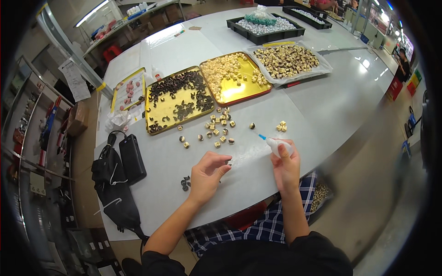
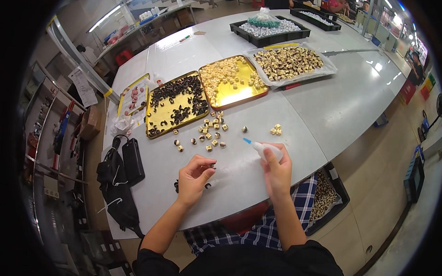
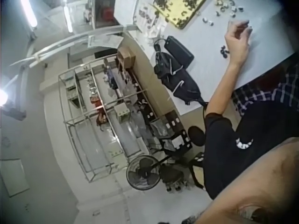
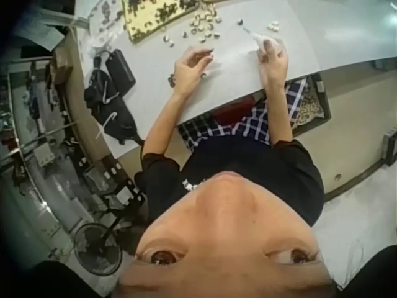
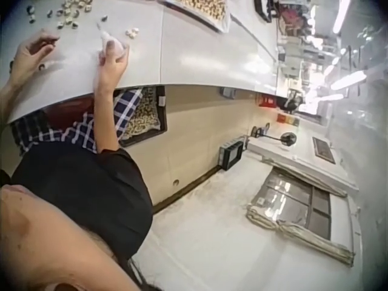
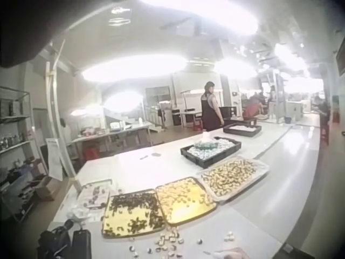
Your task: Assembling small plastic and metal components by applying glue and joining them together.
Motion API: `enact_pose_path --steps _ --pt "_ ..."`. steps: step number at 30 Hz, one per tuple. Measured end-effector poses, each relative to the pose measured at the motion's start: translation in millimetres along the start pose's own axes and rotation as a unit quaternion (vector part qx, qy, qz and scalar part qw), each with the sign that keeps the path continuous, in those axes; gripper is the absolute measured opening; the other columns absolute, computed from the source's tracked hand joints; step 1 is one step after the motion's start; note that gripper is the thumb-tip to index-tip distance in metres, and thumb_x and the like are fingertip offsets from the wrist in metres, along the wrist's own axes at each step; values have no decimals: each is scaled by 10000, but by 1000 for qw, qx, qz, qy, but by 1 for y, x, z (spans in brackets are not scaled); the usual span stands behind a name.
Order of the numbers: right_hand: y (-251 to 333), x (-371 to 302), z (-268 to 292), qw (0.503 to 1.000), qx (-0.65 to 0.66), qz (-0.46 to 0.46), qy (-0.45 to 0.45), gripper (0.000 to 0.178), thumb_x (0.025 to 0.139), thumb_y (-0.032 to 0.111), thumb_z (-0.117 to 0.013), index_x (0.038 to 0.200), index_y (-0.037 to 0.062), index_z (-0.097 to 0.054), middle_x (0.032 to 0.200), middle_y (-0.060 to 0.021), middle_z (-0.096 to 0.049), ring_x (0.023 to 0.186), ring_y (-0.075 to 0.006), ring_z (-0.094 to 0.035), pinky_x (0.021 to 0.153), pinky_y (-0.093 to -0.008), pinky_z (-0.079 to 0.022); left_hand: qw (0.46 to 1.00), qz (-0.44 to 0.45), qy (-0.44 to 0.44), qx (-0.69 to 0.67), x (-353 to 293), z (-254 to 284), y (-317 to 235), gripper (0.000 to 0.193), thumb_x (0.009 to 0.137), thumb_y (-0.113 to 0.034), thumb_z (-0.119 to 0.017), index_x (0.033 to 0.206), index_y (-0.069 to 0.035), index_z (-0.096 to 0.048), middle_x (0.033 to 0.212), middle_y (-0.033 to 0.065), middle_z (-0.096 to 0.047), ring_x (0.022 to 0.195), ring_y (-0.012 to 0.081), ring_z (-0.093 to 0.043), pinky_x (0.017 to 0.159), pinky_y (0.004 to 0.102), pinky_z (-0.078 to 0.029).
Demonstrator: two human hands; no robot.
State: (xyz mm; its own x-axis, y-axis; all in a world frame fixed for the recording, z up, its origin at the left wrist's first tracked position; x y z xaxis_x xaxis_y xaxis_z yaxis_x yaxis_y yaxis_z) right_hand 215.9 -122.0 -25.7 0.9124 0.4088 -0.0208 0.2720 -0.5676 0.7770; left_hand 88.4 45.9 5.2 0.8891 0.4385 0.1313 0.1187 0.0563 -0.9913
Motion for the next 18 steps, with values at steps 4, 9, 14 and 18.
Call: enact_pose_path --steps 4,9,14,18 --pt "-7 1 12 988 149 -30 -29 218 907 235 -564 981 36 -514 960 -76 -559 606 -65 -367 563 -209 -329 999 -23 18 45 -4 -12 -3 178 814 12 -635 990 -13 -637 868 20 -532 807 80 -505 728 213 -436" --pt "-9 -7 12 982 189 -18 -16 258 932 288 -514 985 36 -505 913 -60 -529 594 -62 -357 559 -205 -328 991 -17 70 110 -10 -30 -1 191 800 32 -638 986 -15 -648 863 31 -573 790 90 -544 723 219 -456" --pt "-10 -8 11 985 168 -32 -21 281 943 316 -482 989 39 -497 872 -50 -511 598 -62 -367 560 -200 -331 996 25 50 64 -10 -26 4 226 770 49 -662 989 -4 -648 852 51 -624 791 106 -610 732 224 -495" --pt "-7 -10 12 989 146 -20 -16 271 942 310 -488 984 42 -493 891 -58 -519 603 -65 -375 562 -200 -335 998 26 46 42 -9 -26 2 235 751 54 -679 979 12 -645 852 63 -637 806 116 -633 739 227 -512"
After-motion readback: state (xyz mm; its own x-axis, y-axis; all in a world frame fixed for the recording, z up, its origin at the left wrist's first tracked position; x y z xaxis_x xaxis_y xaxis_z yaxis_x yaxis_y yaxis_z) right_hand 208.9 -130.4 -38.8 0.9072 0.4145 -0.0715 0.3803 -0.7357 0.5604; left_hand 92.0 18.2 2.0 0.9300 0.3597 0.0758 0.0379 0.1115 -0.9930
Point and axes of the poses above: each hand's wrist, its own x-axis towards the middle knuckle, its own z-axis out of the back of the hand, y = z × x, the point moved 10 cm from there along x, towards the middle knuckle
